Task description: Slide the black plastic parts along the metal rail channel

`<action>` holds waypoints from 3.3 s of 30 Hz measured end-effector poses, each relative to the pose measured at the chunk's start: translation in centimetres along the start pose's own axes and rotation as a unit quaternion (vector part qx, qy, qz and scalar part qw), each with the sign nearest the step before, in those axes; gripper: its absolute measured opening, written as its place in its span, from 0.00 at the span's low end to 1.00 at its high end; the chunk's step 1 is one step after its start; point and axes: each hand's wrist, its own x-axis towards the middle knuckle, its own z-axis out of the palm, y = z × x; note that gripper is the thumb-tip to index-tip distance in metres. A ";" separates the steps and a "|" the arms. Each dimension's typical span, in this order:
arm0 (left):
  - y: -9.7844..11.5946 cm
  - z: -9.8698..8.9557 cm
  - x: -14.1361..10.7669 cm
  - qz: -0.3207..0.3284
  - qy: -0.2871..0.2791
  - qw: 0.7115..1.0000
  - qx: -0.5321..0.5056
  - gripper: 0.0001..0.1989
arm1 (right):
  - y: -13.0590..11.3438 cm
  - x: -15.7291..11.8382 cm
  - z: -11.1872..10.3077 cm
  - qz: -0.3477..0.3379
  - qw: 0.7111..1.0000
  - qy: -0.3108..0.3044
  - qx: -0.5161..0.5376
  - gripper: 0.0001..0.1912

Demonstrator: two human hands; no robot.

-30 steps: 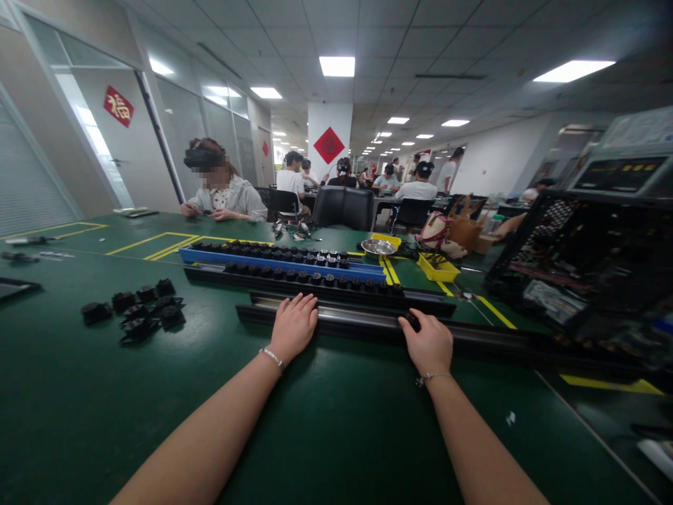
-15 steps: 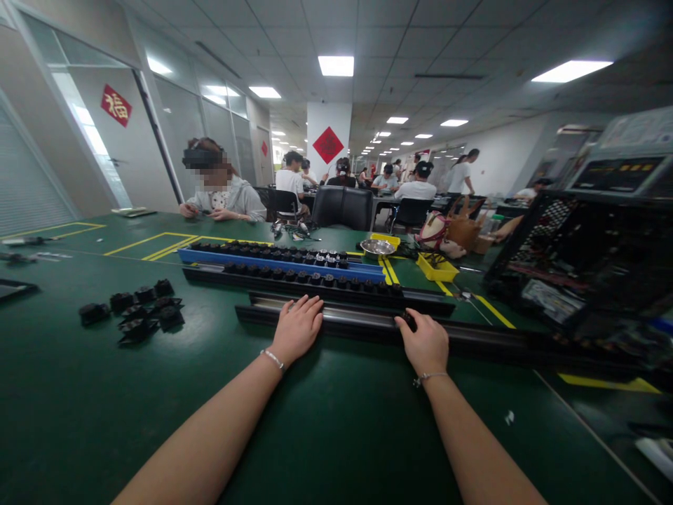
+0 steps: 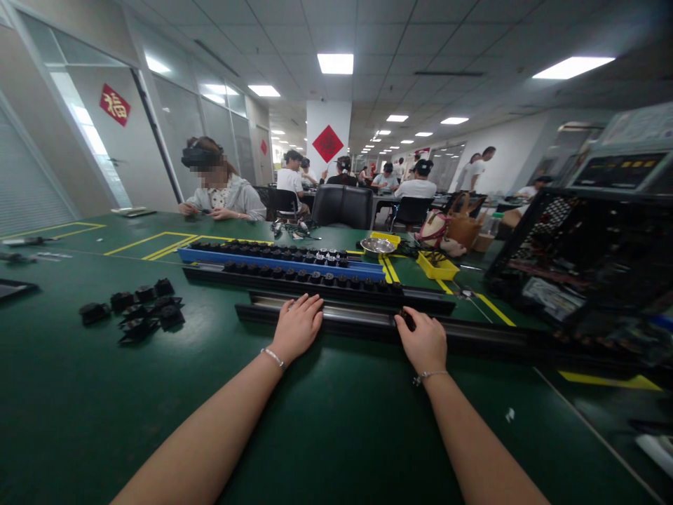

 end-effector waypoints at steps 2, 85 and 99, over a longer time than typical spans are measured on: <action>0.1 0.0 0.0 0.000 0.002 1.000 0.000 0.19 | 0.0 0.0 0.1 -0.008 1.000 -0.001 0.001 0.21; 0.4 -0.2 0.0 0.002 -0.004 1.000 0.015 0.20 | -1.1 -0.3 -0.1 -0.132 0.987 -0.075 0.051 0.17; 1.2 -0.1 -0.3 0.036 -0.027 0.998 0.032 0.21 | -1.9 -0.4 -0.3 -0.108 0.988 -0.107 0.035 0.13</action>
